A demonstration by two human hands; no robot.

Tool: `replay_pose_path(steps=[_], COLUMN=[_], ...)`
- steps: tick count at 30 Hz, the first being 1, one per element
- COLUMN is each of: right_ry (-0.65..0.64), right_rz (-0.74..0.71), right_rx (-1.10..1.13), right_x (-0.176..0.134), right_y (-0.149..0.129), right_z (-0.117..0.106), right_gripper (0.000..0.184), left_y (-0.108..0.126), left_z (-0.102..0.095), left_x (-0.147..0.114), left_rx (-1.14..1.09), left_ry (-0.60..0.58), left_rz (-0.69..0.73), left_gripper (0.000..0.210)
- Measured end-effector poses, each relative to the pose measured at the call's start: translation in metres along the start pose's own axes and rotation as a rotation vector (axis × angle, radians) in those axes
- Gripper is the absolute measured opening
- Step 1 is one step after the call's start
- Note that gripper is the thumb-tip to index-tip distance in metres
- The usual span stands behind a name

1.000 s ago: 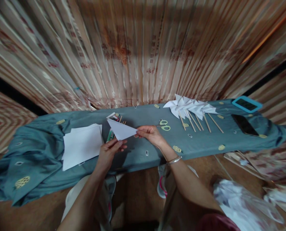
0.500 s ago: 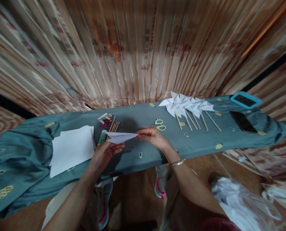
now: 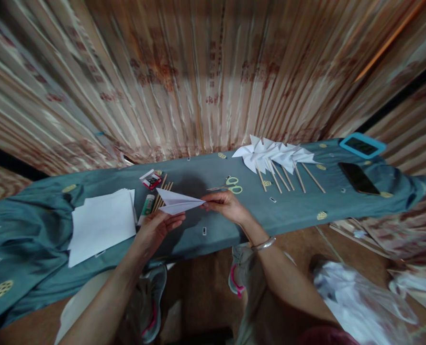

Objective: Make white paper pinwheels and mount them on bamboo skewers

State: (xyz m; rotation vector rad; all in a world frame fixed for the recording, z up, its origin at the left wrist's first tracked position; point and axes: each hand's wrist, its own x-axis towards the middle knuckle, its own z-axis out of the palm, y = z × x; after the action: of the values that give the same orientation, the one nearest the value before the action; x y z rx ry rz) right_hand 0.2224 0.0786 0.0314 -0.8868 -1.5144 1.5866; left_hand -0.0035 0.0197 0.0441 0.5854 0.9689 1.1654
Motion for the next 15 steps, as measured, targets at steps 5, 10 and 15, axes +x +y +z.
replay_pose_path(steps=[5, 10, 15], right_ry=[-0.002, 0.052, 0.088], right_rz=[0.01, 0.058, 0.167], right_rx=[0.052, 0.137, 0.225], right_x=[-0.002, -0.002, -0.001], right_y=[-0.007, -0.016, -0.015], right_z=[0.007, 0.016, 0.019], right_gripper=[0.03, 0.035, 0.036], left_y=[-0.006, -0.008, -0.007], left_z=[0.001, -0.002, -0.002], left_x=[0.005, 0.008, 0.007], left_rx=[0.034, 0.062, 0.134], left_ry=[0.119, 0.224, 0.203], left_rz=[0.049, 0.11, 0.101], left_gripper=[0.039, 0.037, 0.036])
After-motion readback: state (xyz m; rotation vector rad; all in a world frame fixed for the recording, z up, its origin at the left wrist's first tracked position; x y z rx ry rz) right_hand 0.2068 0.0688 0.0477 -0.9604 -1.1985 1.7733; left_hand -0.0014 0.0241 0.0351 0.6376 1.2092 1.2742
